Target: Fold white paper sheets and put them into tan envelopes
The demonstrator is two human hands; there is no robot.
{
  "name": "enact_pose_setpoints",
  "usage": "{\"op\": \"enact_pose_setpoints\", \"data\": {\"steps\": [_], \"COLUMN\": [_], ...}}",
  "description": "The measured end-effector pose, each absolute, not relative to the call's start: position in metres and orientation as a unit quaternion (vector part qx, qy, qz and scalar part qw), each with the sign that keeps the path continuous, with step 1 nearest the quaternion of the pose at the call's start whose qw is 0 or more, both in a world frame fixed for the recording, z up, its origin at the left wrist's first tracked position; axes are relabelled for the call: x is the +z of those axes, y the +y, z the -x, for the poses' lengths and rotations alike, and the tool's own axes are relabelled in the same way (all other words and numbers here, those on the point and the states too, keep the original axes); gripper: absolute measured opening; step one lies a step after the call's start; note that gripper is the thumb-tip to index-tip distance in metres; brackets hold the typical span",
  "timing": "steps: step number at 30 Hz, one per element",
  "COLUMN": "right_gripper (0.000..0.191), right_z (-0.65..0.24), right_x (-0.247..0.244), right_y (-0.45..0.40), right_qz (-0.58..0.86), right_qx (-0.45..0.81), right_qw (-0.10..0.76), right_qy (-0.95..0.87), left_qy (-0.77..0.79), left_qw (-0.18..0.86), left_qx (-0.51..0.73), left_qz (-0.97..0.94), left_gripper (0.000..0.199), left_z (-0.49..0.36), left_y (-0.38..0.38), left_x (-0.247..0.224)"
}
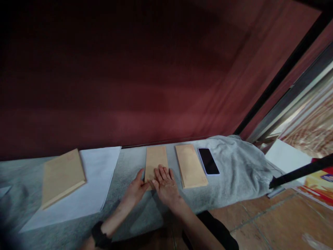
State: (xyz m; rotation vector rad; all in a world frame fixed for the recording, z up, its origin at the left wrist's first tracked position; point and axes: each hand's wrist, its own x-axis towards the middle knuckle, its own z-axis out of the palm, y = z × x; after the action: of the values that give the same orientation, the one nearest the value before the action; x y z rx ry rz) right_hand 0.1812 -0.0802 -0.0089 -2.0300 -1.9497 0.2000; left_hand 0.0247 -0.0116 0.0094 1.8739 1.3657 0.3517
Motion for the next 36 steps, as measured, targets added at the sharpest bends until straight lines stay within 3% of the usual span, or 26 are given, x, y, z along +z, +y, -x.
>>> {"op": "enact_pose_setpoints", "data": {"steps": [3, 5, 11, 19, 25, 36], "right_gripper": [0.055, 0.055, 0.059, 0.061, 0.061, 0.057], "right_z": [-0.183, -0.186, -0.194, -0.201, -0.201, -0.207], "right_x": [-0.012, -0.013, -0.015, -0.025, -0.028, -0.045], "right_y": [-0.079, -0.077, -0.071, -0.027, 0.014, -0.024], "right_qz": [0.708, 0.707, 0.712, 0.750, 0.790, 0.757], "right_qx": [0.081, 0.092, 0.097, 0.030, -0.024, -0.059], "right_qw": [0.169, 0.181, 0.198, 0.143, 0.149, 0.121], "right_qy": [-0.680, -0.677, -0.667, -0.645, -0.594, -0.640], "left_qy": [0.505, 0.429, 0.275, 0.251, 0.267, 0.270], "left_qw": [0.197, 0.143, 0.056, 0.084, 0.114, 0.161], "left_qx": [0.124, 0.139, 0.144, 0.100, 0.073, 0.038], "left_qz": [-0.831, -0.881, -0.949, -0.959, -0.954, -0.949], "left_gripper": [0.044, 0.039, 0.067, 0.073, 0.083, 0.077], "left_z": [-0.022, -0.025, -0.031, -0.030, -0.029, -0.028], "left_y": [-0.019, -0.028, -0.057, -0.061, -0.068, -0.069], "left_x": [0.005, -0.004, -0.027, -0.015, -0.017, -0.001]}}
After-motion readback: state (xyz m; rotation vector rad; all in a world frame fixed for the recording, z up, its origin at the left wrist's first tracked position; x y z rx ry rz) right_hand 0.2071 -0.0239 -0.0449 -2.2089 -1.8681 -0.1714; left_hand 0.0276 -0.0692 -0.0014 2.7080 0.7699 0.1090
